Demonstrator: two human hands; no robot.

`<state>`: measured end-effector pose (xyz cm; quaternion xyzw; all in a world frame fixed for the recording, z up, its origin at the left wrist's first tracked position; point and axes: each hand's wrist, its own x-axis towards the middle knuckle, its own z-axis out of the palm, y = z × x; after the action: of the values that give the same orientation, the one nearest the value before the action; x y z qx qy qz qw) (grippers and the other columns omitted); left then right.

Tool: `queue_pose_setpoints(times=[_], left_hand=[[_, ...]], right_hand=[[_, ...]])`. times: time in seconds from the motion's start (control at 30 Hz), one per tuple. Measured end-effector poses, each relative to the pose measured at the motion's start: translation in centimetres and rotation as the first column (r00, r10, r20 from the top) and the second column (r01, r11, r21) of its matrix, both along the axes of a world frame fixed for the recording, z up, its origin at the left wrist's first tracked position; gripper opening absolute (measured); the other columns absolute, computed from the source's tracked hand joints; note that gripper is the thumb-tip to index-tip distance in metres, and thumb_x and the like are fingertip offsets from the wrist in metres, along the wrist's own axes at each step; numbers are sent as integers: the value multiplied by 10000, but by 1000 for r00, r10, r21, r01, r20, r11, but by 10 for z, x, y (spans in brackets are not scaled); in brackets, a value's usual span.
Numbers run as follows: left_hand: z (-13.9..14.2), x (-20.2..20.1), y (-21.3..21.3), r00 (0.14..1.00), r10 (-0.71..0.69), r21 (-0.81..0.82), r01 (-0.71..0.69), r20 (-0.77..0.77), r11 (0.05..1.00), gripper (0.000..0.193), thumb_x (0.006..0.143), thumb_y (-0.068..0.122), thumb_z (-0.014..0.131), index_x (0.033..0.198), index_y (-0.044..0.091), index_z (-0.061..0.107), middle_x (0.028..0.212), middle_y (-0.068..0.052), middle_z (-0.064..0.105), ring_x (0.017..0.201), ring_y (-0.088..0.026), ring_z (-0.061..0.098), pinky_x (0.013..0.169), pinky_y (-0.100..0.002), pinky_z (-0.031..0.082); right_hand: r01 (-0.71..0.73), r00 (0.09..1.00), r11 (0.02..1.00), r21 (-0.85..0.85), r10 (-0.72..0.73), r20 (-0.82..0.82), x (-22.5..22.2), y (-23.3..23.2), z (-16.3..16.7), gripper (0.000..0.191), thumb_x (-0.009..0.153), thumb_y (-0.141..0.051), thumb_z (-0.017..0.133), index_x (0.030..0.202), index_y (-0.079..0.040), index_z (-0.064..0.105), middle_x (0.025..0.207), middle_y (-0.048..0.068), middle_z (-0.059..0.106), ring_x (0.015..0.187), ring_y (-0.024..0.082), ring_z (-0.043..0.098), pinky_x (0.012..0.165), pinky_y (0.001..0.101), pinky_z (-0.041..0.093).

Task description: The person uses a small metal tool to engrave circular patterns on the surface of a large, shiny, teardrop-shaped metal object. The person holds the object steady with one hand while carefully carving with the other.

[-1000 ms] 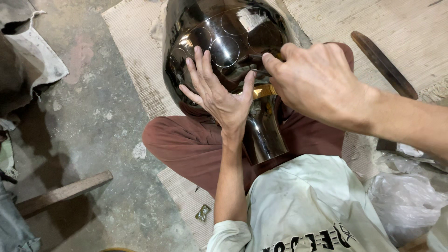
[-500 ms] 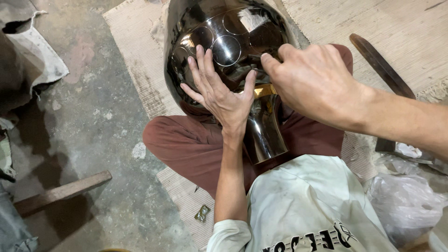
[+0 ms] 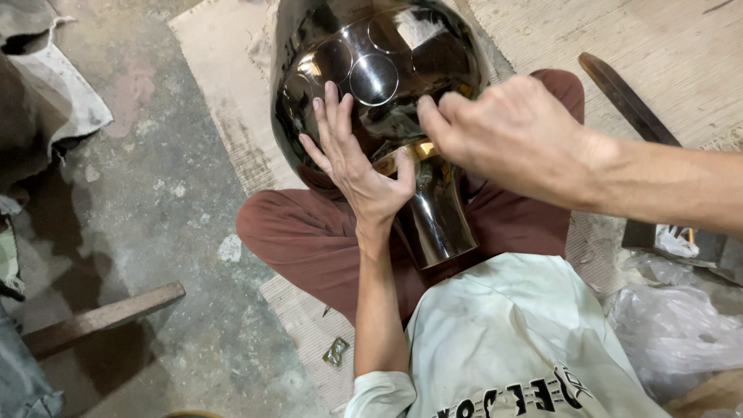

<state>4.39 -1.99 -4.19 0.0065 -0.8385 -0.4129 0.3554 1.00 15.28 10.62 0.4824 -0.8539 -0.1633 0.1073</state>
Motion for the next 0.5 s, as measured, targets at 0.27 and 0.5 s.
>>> queue_pose_setpoints(times=[0.27, 0.5], left_hand=[[-7, -1, -1, 1000, -3, 20, 3, -31, 1000, 980, 704, 189, 701, 1605, 153, 316, 1732, -65, 293, 1620, -254, 159, 1331, -612, -41], [-9, 0, -1, 1000, 3, -2, -3, -17, 1000, 991, 704, 193, 712, 1611, 160, 312, 1687, -60, 282, 1622, -258, 157, 1331, -613, -37]], right_hand=[[-207, 928, 971, 123, 235, -291, 12, 15, -20, 340, 845, -217, 659, 1144, -77, 740, 1239, 210, 717, 687, 154, 712, 465, 213, 504], [-259, 908, 943, 211, 312, -280, 4, 30, -21, 285, 849, -285, 649, 1095, -185, 753, 1332, 175, 665, 753, 151, 692, 488, 200, 494]])
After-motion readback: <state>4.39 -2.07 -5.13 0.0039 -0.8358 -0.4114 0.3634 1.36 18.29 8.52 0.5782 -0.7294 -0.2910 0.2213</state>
